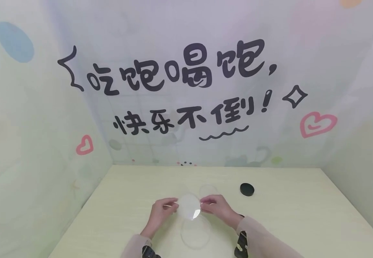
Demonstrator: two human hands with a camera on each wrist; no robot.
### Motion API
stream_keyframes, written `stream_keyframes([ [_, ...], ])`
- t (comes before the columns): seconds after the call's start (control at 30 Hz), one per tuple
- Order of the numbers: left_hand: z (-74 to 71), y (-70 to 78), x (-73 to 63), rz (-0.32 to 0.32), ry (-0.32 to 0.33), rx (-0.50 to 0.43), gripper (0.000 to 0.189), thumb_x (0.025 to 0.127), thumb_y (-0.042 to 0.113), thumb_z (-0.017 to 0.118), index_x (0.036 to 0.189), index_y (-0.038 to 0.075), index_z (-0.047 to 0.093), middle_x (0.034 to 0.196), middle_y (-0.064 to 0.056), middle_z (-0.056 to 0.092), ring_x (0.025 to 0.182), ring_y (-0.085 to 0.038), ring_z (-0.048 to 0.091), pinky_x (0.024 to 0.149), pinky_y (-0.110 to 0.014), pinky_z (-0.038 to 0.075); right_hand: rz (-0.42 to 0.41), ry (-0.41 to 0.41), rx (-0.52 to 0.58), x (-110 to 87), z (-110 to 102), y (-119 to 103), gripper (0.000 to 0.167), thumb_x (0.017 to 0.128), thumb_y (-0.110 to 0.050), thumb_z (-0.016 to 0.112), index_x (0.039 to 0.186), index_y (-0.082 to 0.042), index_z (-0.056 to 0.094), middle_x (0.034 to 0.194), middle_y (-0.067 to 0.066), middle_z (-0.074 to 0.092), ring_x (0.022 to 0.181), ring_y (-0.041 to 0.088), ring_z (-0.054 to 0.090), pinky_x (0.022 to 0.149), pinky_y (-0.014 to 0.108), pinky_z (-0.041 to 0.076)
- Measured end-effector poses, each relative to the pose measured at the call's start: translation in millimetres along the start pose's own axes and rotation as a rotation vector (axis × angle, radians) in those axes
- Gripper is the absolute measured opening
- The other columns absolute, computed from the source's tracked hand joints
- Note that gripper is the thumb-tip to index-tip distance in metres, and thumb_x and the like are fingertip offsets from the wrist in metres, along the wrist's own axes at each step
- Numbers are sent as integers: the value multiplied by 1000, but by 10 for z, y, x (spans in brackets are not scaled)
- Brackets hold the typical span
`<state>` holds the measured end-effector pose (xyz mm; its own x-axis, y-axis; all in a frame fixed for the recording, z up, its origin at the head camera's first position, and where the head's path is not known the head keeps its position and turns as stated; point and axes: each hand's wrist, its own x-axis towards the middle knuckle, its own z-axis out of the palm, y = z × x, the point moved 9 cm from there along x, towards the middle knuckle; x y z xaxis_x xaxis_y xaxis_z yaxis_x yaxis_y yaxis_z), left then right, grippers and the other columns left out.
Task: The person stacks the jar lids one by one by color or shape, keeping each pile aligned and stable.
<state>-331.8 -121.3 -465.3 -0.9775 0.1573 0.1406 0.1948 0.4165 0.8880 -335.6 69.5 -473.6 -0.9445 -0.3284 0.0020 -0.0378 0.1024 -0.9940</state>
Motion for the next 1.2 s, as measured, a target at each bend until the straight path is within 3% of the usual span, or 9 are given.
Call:
stream_keyframes([
  [0.23, 123, -40, -126, -29, -37, -50, 32, 82, 19, 62, 106, -2, 60, 86, -8, 63, 69, -13, 61, 61, -22, 49, -24, -19, -87, -139, -26, 26, 30, 81, -9, 62, 101, 13, 57, 85, 12, 63, 76, 17, 61, 68, 29, 51],
  [0.4, 206, -46, -207, -11, -57, -57, 30, 82, 16, 62, 104, -3, 61, 84, -10, 63, 68, -15, 61, 61, -22, 49, -7, -23, -131, -226, -32, 89, 26, 81, -10, 62, 98, 9, 59, 81, 9, 63, 74, 18, 61, 67, 29, 51],
  [0.7, 305, -125, -329, -43, -58, -33, 26, 79, 16, 64, 100, 1, 64, 84, -6, 63, 71, -14, 60, 63, -19, 49, -92, 4, -351, -352, -13, 106, 18, 76, -9, 65, 90, 3, 64, 79, 5, 63, 70, 16, 58, 63, 21, 47],
  [1.2, 362, -97, -378, -17, -89, -26, 22, 77, 9, 64, 95, -4, 64, 74, -4, 62, 60, -9, 60, 56, -18, 48, -30, -20, -308, -414, 5, 161, 16, 76, -7, 64, 89, 3, 64, 77, 4, 62, 68, 16, 58, 58, 20, 47],
])
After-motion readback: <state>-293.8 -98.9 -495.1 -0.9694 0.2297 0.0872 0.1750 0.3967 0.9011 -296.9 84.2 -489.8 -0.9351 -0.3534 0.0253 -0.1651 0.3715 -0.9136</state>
